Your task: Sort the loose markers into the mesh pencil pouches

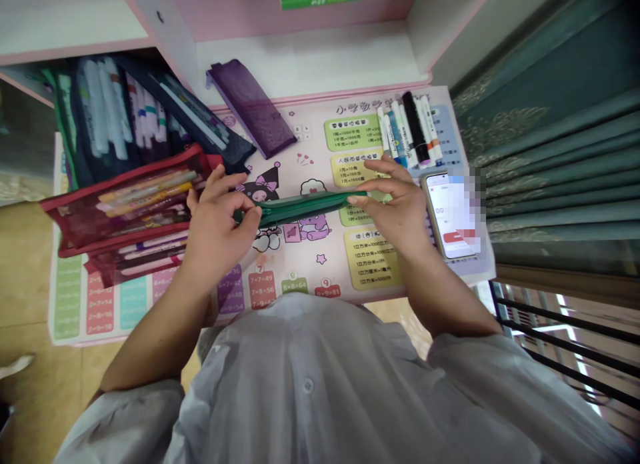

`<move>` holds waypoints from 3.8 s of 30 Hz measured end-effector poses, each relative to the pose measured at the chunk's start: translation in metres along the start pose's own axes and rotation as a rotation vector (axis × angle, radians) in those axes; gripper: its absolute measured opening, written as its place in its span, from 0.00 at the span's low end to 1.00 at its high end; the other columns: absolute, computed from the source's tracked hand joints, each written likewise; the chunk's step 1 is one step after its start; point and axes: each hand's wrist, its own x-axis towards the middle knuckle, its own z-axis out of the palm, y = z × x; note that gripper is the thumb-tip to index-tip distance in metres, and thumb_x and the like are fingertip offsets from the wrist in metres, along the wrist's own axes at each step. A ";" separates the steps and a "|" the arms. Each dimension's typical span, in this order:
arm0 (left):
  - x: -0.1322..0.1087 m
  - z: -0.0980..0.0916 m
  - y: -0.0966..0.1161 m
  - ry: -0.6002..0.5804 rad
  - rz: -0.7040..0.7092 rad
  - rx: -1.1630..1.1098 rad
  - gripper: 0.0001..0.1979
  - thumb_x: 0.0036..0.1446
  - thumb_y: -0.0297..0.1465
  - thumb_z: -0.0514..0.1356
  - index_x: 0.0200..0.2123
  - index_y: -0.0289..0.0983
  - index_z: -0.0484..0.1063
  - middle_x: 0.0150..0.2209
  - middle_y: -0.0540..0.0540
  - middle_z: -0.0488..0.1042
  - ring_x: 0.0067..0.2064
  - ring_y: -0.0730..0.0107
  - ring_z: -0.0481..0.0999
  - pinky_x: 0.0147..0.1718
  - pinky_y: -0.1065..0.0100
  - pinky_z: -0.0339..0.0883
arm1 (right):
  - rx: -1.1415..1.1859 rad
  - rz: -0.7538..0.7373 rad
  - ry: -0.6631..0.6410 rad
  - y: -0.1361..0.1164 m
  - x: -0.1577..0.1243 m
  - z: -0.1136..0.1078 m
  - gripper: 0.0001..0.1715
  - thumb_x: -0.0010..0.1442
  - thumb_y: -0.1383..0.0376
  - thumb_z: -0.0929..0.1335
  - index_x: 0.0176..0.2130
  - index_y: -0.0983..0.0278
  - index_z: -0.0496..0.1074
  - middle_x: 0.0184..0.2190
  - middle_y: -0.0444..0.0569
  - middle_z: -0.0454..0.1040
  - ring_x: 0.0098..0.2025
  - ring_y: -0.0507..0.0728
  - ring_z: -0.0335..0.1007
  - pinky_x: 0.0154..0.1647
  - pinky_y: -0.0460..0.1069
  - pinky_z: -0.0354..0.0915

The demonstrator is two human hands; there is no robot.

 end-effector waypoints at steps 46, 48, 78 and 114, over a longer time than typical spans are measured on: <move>-0.010 -0.011 -0.017 0.152 -0.064 -0.064 0.09 0.54 0.30 0.59 0.22 0.38 0.70 0.57 0.45 0.74 0.68 0.46 0.60 0.64 0.30 0.39 | 0.053 0.042 0.136 0.012 0.003 0.009 0.06 0.49 0.59 0.77 0.29 0.57 0.80 0.49 0.48 0.78 0.62 0.65 0.66 0.66 0.67 0.59; -0.010 -0.011 -0.017 0.155 -0.069 -0.062 0.09 0.54 0.30 0.59 0.22 0.38 0.71 0.57 0.45 0.75 0.68 0.47 0.59 0.64 0.30 0.40 | 0.063 0.055 0.138 0.013 0.003 0.010 0.07 0.48 0.58 0.77 0.29 0.57 0.80 0.50 0.50 0.78 0.63 0.66 0.66 0.67 0.67 0.58; -0.026 -0.041 -0.027 0.260 -0.083 -0.238 0.09 0.55 0.29 0.56 0.23 0.39 0.67 0.57 0.44 0.75 0.69 0.50 0.59 0.65 0.31 0.36 | 0.217 0.061 0.060 -0.009 0.008 -0.007 0.13 0.44 0.53 0.78 0.27 0.58 0.80 0.52 0.52 0.78 0.64 0.69 0.64 0.69 0.69 0.53; 0.016 -0.111 -0.169 0.742 -0.499 -0.113 0.10 0.59 0.32 0.56 0.25 0.39 0.67 0.55 0.41 0.76 0.64 0.52 0.65 0.65 0.35 0.41 | 0.118 -0.039 -0.200 -0.092 0.130 0.241 0.09 0.56 0.60 0.69 0.33 0.62 0.77 0.42 0.52 0.80 0.51 0.63 0.73 0.58 0.59 0.63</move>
